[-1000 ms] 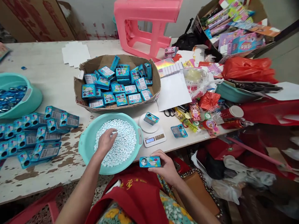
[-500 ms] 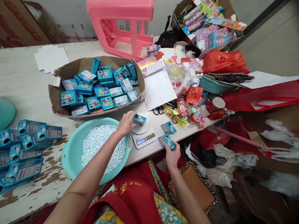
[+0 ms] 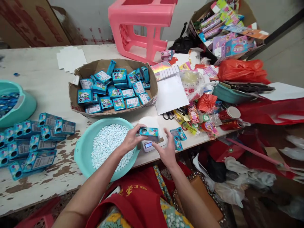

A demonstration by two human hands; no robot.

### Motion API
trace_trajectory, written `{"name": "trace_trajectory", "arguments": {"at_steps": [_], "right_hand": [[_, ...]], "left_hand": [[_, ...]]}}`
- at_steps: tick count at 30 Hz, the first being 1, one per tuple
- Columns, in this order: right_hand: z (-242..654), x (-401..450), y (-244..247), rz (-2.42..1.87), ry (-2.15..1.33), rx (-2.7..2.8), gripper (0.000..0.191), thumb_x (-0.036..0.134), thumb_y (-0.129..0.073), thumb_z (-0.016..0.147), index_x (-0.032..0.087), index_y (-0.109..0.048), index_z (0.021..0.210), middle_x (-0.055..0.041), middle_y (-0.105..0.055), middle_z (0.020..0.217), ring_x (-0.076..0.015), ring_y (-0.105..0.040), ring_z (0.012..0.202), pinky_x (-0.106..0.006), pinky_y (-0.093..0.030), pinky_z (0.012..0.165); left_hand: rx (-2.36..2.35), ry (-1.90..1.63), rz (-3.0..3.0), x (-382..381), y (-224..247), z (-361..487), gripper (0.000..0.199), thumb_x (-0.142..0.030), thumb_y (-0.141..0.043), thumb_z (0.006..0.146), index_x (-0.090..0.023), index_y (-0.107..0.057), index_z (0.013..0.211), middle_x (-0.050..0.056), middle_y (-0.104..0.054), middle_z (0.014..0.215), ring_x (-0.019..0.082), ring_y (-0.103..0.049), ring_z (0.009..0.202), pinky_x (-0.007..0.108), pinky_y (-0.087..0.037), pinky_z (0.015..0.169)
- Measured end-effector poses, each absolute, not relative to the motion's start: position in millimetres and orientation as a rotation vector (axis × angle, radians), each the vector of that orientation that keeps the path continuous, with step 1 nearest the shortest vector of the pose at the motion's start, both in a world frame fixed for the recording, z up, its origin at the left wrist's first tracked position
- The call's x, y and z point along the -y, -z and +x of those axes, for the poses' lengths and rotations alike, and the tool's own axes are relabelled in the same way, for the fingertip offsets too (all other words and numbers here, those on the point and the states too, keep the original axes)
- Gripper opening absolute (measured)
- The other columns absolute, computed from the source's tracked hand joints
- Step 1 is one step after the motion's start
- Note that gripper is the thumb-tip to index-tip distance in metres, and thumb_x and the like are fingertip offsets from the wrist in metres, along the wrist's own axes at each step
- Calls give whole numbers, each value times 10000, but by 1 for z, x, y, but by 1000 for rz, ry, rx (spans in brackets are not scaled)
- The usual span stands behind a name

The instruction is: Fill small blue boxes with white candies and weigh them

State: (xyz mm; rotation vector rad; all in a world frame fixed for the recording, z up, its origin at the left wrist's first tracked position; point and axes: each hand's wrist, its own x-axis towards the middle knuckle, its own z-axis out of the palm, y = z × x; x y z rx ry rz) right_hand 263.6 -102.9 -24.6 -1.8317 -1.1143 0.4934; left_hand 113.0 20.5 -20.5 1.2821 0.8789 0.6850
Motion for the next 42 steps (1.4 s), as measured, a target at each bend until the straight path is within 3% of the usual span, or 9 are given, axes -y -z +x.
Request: {"name": "trace_trajectory", "arguments": {"at_steps": [4, 9, 14, 20, 26, 30, 34, 37, 42], "right_hand": [[240, 67, -2, -1657, -931, 1306, 388, 410, -698, 728, 214, -607, 1051, -27, -664, 944, -225, -617, 869, -353, -497, 785], [202, 58, -16, -1602, -739, 1601, 337, 364, -710, 742, 262, -608, 1048, -37, -659, 968, -248, -594, 931, -380, -444, 843], [176, 49, 7, -1632, -694, 1814, 328, 364, -711, 742, 241, -610, 1028, -39, -658, 932, -259, -601, 897, -387, -428, 800], [166, 56, 8, -1571, -751, 1691, 330, 375, -685, 765, 243, -588, 1051, -41, -632, 965, -235, -584, 924, -356, -454, 807], [160, 56, 13, -1584, -744, 1668, 336, 352, -691, 746, 233, -605, 1048, -48, -631, 944, -244, -572, 925, -379, -449, 825], [164, 59, 13, -1521, -957, 1421, 368, 370, -740, 684, 228, -623, 1002, -29, -647, 954, -235, -587, 918, -368, -459, 834], [184, 68, 17, -1337, -1227, 930, 396, 375, -759, 658, 221, -609, 991, -18, -683, 945, -223, -625, 881, -365, -493, 811], [217, 69, 28, -1363, -1124, 735, 405, 356, -766, 651, 218, -612, 999, -22, -695, 929, -211, -633, 849, -359, -500, 793], [268, 46, 63, -1555, -924, 777, 415, 360, -792, 574, 193, -614, 910, -18, -683, 849, -201, -613, 787, -345, -494, 750]], "left_hand": [[-878, -820, 822, 1, 1, 76, 392, -375, -716, 701, -207, -630, 1044, 67, -643, 991, 184, -596, 885, 270, -452, 770], [-844, -1088, 377, 0, -10, 47, 505, -622, -503, 797, -156, -634, 940, 103, -648, 882, 210, -634, 833, 315, -493, 711], [-913, -1173, -7, -2, 20, 37, 293, -396, -606, 799, -139, -580, 662, 27, -574, 647, 133, -592, 627, 267, -488, 646], [-851, -1174, -101, 3, 23, 16, 226, -308, -547, 843, -132, -596, 710, 37, -586, 690, 132, -594, 655, 255, -488, 628], [-887, -1188, -55, 4, 18, 23, 118, -200, -572, 799, -126, -600, 711, 34, -580, 693, 125, -587, 656, 241, -488, 639], [-880, -1191, -77, 2, 16, 23, 92, -161, -550, 798, -126, -598, 728, 37, -577, 693, 130, -589, 671, 257, -494, 679], [-1082, -1085, 322, 1, 22, 3, 122, -282, -608, 767, -161, -616, 754, 69, -626, 825, 201, -611, 863, 344, -479, 829], [-1458, -914, 961, -2, 39, -16, 255, -344, -704, 655, -188, -656, 850, 94, -628, 1060, 286, -526, 1106, 393, -416, 941], [-1590, -660, 1294, -6, 69, -27, 413, -487, -581, 742, -189, -631, 1023, 102, -632, 1121, 281, -578, 1036, 396, -447, 887]]}}
